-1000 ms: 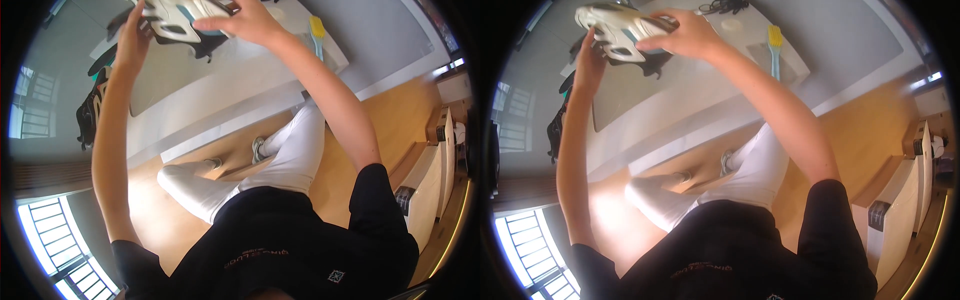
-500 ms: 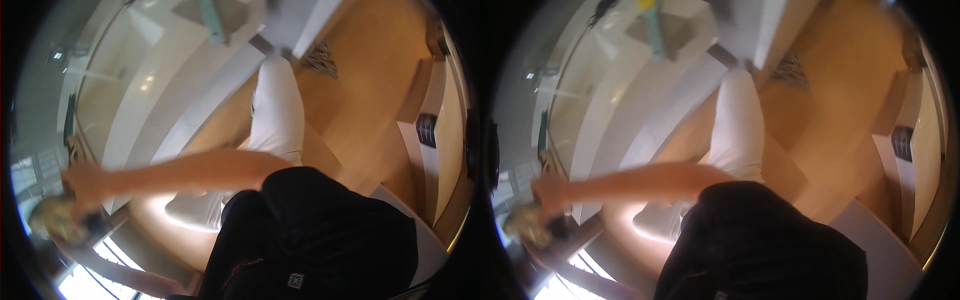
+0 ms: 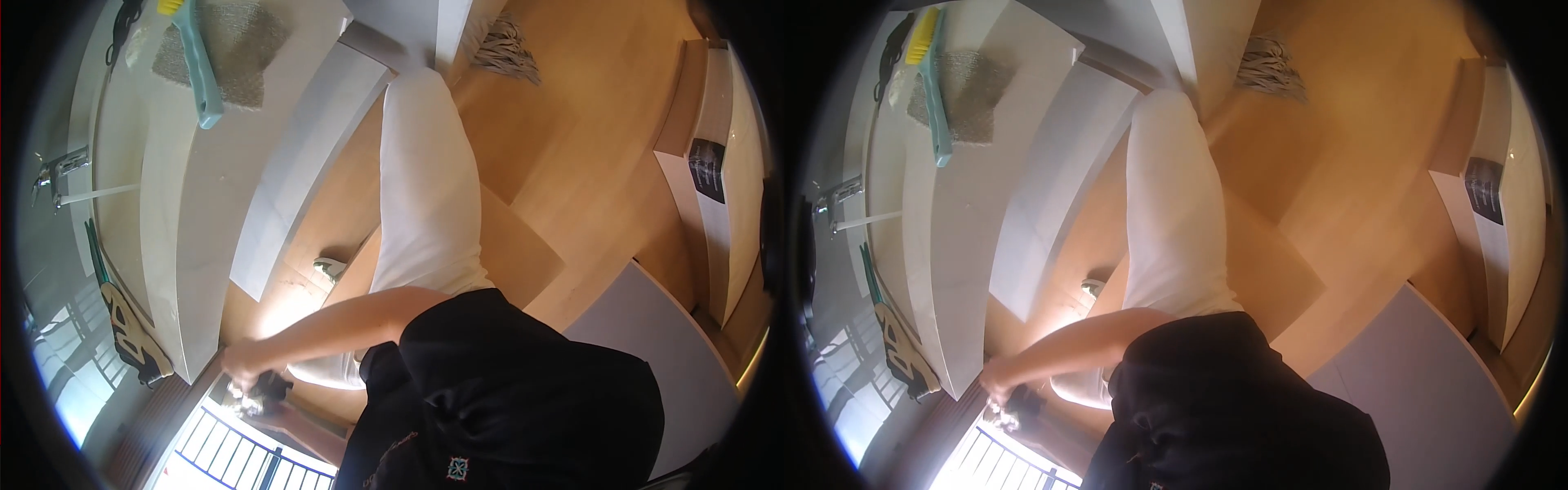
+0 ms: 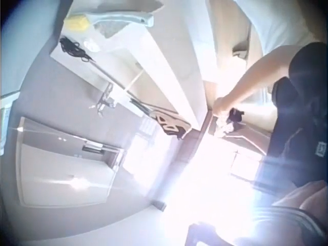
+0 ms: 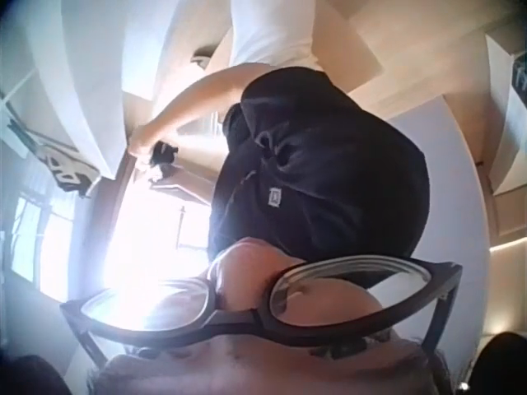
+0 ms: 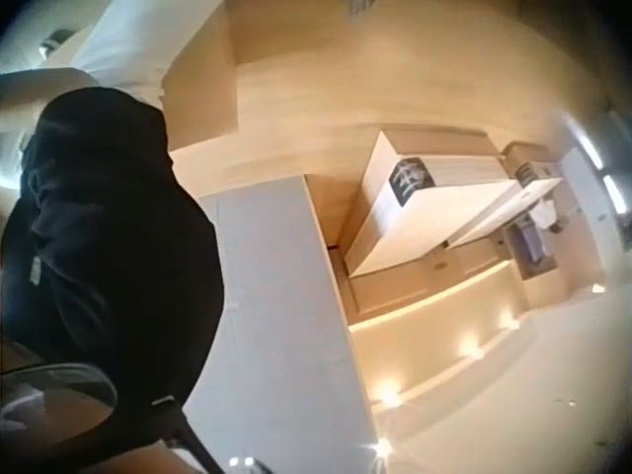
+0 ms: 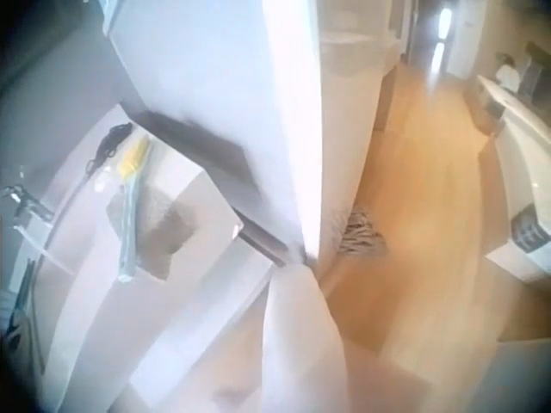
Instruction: The person cleans a shoe in a sink using a brush and water. The person removes the insole, rinses the shoe under a running tap, and scrubs various parts of the shoe exterior with a brush.
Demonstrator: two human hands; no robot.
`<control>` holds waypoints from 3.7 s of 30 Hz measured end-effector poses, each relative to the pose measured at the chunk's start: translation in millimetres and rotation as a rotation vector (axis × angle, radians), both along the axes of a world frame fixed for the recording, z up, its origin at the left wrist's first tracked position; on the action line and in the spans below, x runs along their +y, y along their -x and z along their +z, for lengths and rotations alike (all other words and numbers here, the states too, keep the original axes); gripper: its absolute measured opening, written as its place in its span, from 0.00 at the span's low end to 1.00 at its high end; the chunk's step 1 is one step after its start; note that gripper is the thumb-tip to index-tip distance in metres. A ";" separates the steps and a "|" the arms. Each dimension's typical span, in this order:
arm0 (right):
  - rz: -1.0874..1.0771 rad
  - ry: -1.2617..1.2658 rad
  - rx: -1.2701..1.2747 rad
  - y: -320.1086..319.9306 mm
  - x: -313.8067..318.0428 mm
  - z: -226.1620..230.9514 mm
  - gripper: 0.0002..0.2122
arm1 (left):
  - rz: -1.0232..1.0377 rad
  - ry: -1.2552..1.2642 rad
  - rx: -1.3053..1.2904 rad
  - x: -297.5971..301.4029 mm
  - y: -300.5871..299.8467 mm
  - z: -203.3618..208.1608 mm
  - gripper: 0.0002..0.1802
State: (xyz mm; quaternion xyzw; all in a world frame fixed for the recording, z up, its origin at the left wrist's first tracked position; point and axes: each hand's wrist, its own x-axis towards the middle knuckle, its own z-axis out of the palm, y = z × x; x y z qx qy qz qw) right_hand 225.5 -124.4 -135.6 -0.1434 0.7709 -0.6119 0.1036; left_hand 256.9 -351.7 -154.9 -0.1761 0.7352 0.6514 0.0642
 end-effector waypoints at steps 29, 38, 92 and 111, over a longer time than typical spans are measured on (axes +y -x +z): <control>-1.540 1.830 -0.560 -134.0 229.2 -233.2 0.30 | -0.912 0.622 0.468 478.7 32.5 -178.5 0.37; -1.464 1.935 -0.539 -102.3 219.3 -257.0 0.28 | -1.022 0.628 0.601 452.9 14.9 -164.6 0.38; -0.680 -1.070 0.830 258.2 309.3 228.3 0.26 | -0.101 0.489 0.650 75.3 237.5 160.0 0.33; -0.050 -1.146 -0.269 220.8 334.6 50.7 0.29 | -0.078 0.483 0.602 78.3 229.5 174.5 0.32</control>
